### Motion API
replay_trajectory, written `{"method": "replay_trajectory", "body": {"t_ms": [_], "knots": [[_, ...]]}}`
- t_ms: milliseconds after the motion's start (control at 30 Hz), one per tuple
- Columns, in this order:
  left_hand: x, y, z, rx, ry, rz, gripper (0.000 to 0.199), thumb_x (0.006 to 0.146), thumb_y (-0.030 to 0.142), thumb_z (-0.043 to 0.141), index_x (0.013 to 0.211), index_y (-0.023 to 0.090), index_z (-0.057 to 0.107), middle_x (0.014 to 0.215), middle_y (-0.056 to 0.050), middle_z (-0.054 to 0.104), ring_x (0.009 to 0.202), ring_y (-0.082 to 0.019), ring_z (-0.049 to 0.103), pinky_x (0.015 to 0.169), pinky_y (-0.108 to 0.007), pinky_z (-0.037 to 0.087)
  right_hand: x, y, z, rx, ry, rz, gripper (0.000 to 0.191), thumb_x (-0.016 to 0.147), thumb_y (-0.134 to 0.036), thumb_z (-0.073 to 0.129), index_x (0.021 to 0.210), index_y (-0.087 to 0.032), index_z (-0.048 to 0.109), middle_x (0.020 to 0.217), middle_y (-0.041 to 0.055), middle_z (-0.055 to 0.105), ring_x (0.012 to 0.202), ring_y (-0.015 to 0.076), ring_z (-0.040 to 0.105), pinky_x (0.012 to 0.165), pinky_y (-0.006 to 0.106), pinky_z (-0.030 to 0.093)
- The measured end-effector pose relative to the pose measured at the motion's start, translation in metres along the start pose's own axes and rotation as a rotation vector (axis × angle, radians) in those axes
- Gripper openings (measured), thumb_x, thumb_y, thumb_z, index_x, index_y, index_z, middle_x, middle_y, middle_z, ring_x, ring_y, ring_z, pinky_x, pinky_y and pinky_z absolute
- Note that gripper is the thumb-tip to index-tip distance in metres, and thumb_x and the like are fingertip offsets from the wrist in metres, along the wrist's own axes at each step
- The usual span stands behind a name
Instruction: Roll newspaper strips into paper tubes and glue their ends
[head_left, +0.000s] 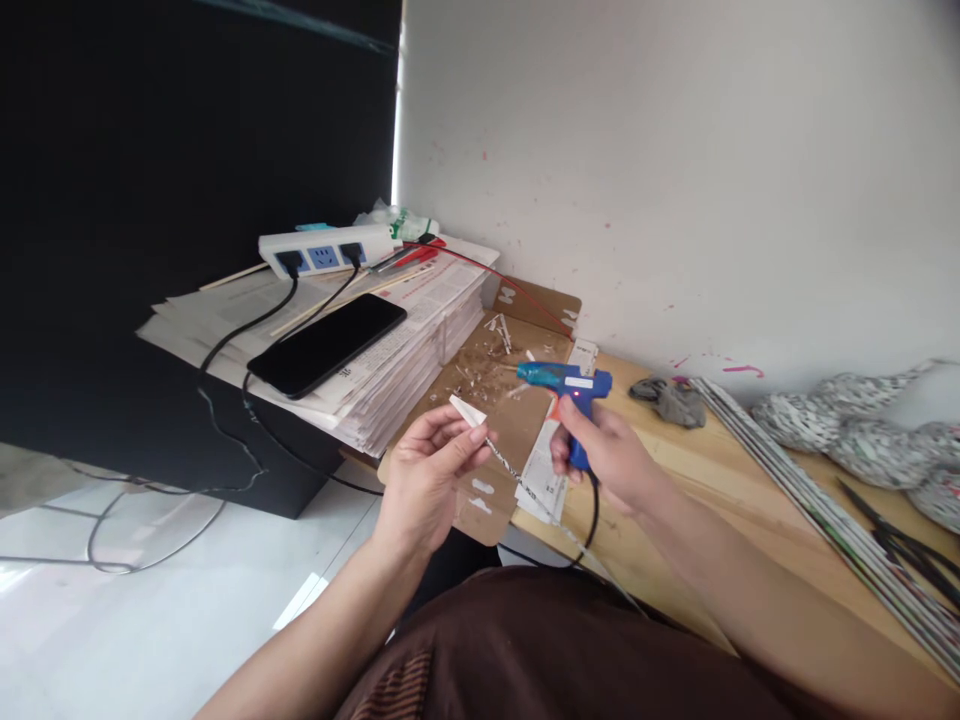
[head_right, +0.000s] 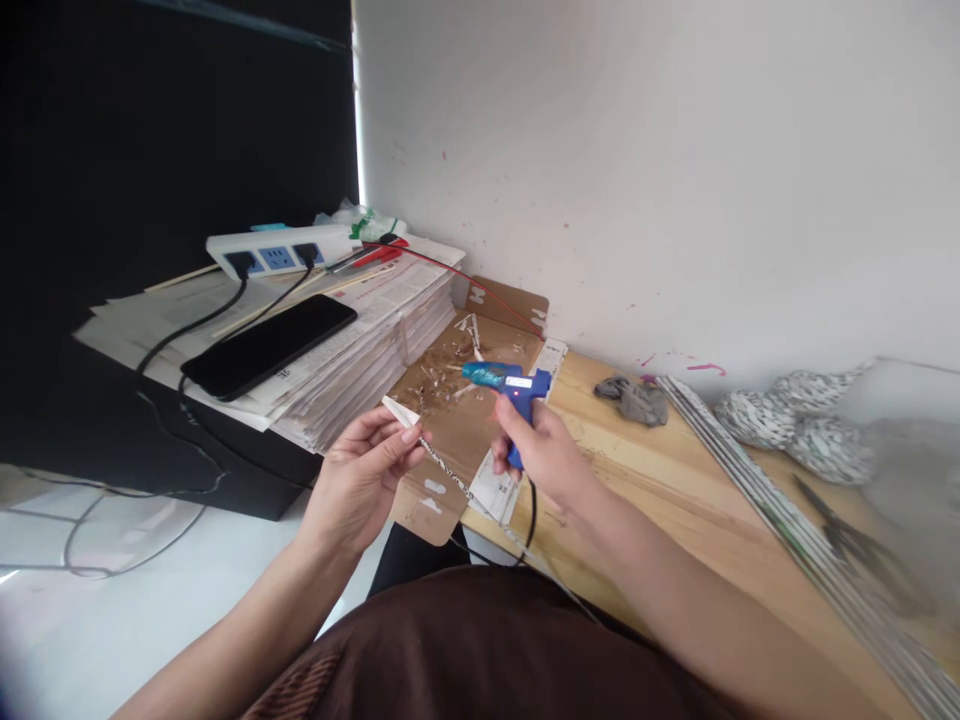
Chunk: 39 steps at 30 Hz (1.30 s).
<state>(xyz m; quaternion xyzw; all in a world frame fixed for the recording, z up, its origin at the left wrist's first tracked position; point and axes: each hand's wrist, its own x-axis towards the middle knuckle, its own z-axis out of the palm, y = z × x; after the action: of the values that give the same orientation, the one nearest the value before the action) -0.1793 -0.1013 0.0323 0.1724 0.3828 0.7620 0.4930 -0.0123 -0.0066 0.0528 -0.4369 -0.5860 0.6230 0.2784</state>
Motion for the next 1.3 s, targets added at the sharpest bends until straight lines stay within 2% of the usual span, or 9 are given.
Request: {"method": "replay_trajectory", "body": {"t_ms": [167,533,667,800,933,1033,1100,1233,1300], "knots": [[-0.005,0.003,-0.006,0.012,0.007,-0.001,0.029,0.065,0.013,0.08,0.09,0.017,0.066,0.08,-0.001,0.07,0.077,-0.015,0.07,0.065,-0.018,0.056,0.056,0.01,0.011,0.212,0.031,0.378,0.034,0.092,-0.054,0.038,0.088,-0.021,0.042,0.057,0.0028,0.062,0.044,0.0162,0.06,0.034,0.019,0.033],[-0.015,0.002,-0.013,0.032,-0.005,-0.033,0.029,0.064,0.014,0.08,0.089,0.016,0.066,0.079,-0.001,0.07,0.078,-0.016,0.071,0.065,-0.018,0.057,0.115,0.011,0.046,0.121,-0.019,0.473,0.038,0.096,-0.05,0.026,0.099,-0.018,0.046,0.057,0.0013,0.06,0.037,0.0142,0.056,0.032,0.019,0.035],[-0.014,0.002,-0.013,0.027,-0.002,-0.036,0.028,0.066,0.014,0.079,0.09,0.016,0.066,0.08,-0.002,0.071,0.078,-0.015,0.071,0.066,-0.018,0.057,0.101,0.001,0.038,0.22,-0.068,0.482,0.039,0.095,-0.05,0.031,0.095,-0.016,0.051,0.062,0.0046,0.061,0.05,0.0144,0.061,0.047,0.026,0.052],[-0.01,-0.001,-0.012,0.012,-0.006,-0.103,0.027,0.066,0.014,0.08,0.088,0.014,0.065,0.083,-0.004,0.072,0.08,-0.015,0.071,0.068,-0.018,0.057,0.083,-0.005,0.028,0.237,-0.026,0.416,0.025,0.094,-0.037,0.044,0.098,-0.014,0.054,0.068,0.0044,0.061,0.06,0.0151,0.065,0.061,0.03,0.057],[-0.007,-0.006,-0.006,0.006,-0.033,-0.166,0.025,0.064,0.014,0.081,0.084,0.012,0.066,0.083,-0.005,0.071,0.082,-0.016,0.071,0.069,-0.018,0.057,0.075,0.0,0.021,-0.178,-0.026,0.263,0.016,0.082,-0.023,0.065,0.095,-0.016,0.058,0.068,0.0016,0.063,0.059,0.0133,0.062,0.062,0.028,0.054],[-0.005,-0.008,-0.001,0.006,-0.048,-0.192,0.023,0.064,0.014,0.081,0.082,0.011,0.067,0.082,-0.005,0.071,0.081,-0.016,0.07,0.069,-0.018,0.058,0.06,0.003,0.014,-0.624,0.028,-0.023,0.016,0.076,-0.029,0.071,0.083,-0.018,0.064,0.073,0.0043,0.066,0.072,0.0182,0.064,0.065,0.027,0.05],[-0.004,-0.009,0.003,0.005,-0.053,-0.211,0.02,0.065,0.013,0.08,0.081,0.011,0.068,0.081,-0.005,0.071,0.08,-0.014,0.07,0.069,-0.017,0.057,0.04,0.002,0.009,-0.757,0.02,-0.194,0.023,0.08,-0.04,0.065,0.074,-0.018,0.064,0.076,0.0064,0.066,0.077,0.0202,0.063,0.065,0.027,0.047],[-0.001,-0.012,0.008,-0.011,-0.067,-0.239,0.017,0.065,0.011,0.079,0.079,0.011,0.069,0.081,-0.004,0.071,0.076,-0.011,0.069,0.07,-0.016,0.057,-0.012,0.003,0.002,-0.384,-0.341,-0.036,0.042,0.09,-0.056,0.043,0.084,-0.018,0.061,0.077,0.0058,0.067,0.062,0.0153,0.062,0.055,0.026,0.046],[0.0,-0.016,0.013,-0.013,-0.088,-0.266,0.016,0.065,0.01,0.079,0.079,0.011,0.07,0.081,-0.005,0.071,0.076,-0.012,0.069,0.07,-0.016,0.057,-0.033,0.006,0.0,-0.354,-0.229,-0.123,0.031,0.084,-0.05,0.057,0.084,-0.019,0.06,0.073,0.0025,0.064,0.061,0.0133,0.059,0.055,0.024,0.044]]}}
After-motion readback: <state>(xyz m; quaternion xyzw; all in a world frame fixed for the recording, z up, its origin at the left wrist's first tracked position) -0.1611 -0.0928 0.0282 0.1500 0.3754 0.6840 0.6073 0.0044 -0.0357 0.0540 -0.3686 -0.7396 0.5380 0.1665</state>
